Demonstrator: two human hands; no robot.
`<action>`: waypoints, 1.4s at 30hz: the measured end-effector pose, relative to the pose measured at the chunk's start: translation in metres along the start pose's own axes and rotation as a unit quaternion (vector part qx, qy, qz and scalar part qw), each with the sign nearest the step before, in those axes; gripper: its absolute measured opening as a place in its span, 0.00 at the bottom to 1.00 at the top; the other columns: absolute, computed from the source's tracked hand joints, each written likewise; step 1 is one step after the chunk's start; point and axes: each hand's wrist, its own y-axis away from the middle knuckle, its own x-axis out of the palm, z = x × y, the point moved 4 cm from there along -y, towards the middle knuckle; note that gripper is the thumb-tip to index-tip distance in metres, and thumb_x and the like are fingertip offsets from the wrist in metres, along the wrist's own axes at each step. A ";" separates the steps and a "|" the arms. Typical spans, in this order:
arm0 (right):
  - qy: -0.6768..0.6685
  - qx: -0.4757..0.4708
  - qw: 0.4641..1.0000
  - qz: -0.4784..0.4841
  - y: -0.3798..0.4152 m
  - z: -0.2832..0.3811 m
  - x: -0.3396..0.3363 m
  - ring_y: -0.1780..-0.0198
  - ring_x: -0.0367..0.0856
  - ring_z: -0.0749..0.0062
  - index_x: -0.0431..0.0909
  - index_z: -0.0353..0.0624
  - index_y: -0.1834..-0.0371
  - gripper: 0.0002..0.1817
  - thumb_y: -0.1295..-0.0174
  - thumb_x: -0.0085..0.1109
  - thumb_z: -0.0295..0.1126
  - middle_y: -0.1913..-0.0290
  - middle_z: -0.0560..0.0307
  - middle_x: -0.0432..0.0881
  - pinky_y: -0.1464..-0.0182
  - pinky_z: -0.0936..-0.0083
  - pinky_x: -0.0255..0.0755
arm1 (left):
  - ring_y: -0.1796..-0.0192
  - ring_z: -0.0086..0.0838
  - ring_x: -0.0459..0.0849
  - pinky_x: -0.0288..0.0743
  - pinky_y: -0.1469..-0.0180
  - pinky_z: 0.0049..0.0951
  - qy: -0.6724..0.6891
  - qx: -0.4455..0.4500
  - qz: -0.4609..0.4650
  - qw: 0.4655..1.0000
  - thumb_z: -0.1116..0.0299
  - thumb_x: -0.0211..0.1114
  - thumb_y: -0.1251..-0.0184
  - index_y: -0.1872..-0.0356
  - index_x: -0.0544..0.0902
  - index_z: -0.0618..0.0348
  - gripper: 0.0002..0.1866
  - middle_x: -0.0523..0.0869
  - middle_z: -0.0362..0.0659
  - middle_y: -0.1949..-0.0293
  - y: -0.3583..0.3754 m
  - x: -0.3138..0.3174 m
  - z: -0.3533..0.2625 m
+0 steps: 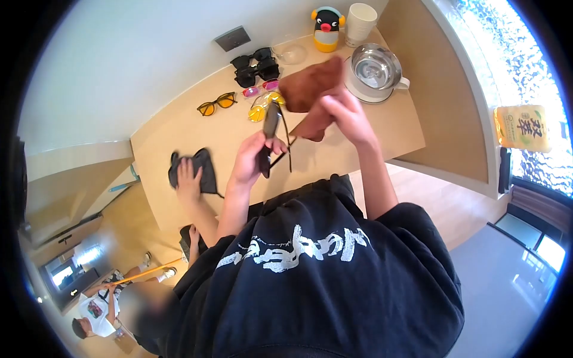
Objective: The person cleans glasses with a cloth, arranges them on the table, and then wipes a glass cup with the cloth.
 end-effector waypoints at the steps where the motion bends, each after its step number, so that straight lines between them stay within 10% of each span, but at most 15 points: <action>1: 0.101 0.066 0.992 0.030 -0.004 0.000 0.017 0.60 0.73 0.79 0.70 0.37 0.53 0.14 0.39 0.52 0.32 0.63 0.60 0.75 0.55 0.81 0.68 | 0.59 0.36 0.77 0.67 0.50 0.34 -0.001 -0.004 0.015 1.000 0.59 0.47 0.29 0.72 0.70 0.59 0.15 0.77 0.46 0.71 -0.001 0.009 0.001; 5: 0.157 0.031 0.972 0.170 -0.013 -0.003 0.047 0.49 0.72 0.78 0.63 0.33 0.39 0.29 0.46 0.55 0.28 0.51 0.55 0.75 0.44 0.80 0.63 | 0.62 0.35 0.80 0.71 0.56 0.29 -0.051 -0.034 -0.010 0.998 0.61 0.47 0.29 0.72 0.70 0.59 0.14 0.81 0.48 0.69 0.000 0.009 0.012; 10: -0.017 0.234 0.958 0.165 -0.001 -0.026 0.032 0.42 0.68 0.71 0.60 0.30 0.37 0.34 0.49 0.57 0.29 0.44 0.49 0.71 0.38 0.75 0.59 | 0.63 0.34 0.81 0.73 0.54 0.32 0.007 -0.059 0.027 0.998 0.61 0.47 0.29 0.72 0.69 0.60 0.14 0.82 0.50 0.69 0.008 0.007 0.026; 18: 0.043 0.213 0.955 0.204 0.007 -0.025 -0.005 0.52 0.74 0.70 0.71 0.32 0.48 0.23 0.45 0.58 0.34 0.51 0.51 0.76 0.44 0.77 0.64 | 0.62 0.37 0.82 0.74 0.53 0.33 -0.049 -0.124 0.082 0.988 0.62 0.48 0.29 0.73 0.71 0.62 0.15 0.82 0.50 0.71 0.011 0.012 0.012; 24: 0.056 0.266 0.939 0.211 0.027 0.023 0.044 0.50 0.70 0.73 0.55 0.41 0.32 0.33 0.36 0.45 0.47 0.44 0.53 0.69 0.49 0.76 0.67 | 0.62 0.39 0.83 0.74 0.55 0.34 -0.035 -0.128 0.088 0.987 0.63 0.51 0.30 0.73 0.73 0.63 0.15 0.81 0.48 0.72 0.009 0.017 0.011; 31: 0.077 0.357 0.922 0.127 0.032 -0.028 -0.024 0.58 0.72 0.74 0.71 0.35 0.48 0.25 0.37 0.49 0.47 0.58 0.53 0.77 0.56 0.77 0.70 | 0.62 0.37 0.83 0.75 0.54 0.33 -0.011 -0.097 0.047 0.994 0.66 0.51 0.30 0.74 0.73 0.64 0.13 0.81 0.47 0.72 0.003 0.003 -0.007; 33: 0.187 0.232 0.949 0.104 0.029 -0.027 -0.026 0.60 0.73 0.73 0.74 0.33 0.57 0.23 0.38 0.51 0.47 0.63 0.53 0.78 0.56 0.78 0.70 | 0.62 0.38 0.83 0.74 0.53 0.34 -0.048 -0.103 0.050 0.992 0.67 0.51 0.30 0.74 0.73 0.64 0.13 0.81 0.47 0.72 0.005 0.013 -0.011; 42: -0.013 0.252 0.968 0.003 0.017 -0.032 -0.006 0.51 0.74 0.69 0.68 0.32 0.45 0.24 0.35 0.46 0.43 0.49 0.49 0.75 0.49 0.75 0.69 | 0.62 0.37 0.83 0.74 0.55 0.31 -0.070 -0.131 0.063 0.987 0.67 0.49 0.30 0.72 0.73 0.64 0.13 0.81 0.47 0.73 -0.004 0.000 -0.008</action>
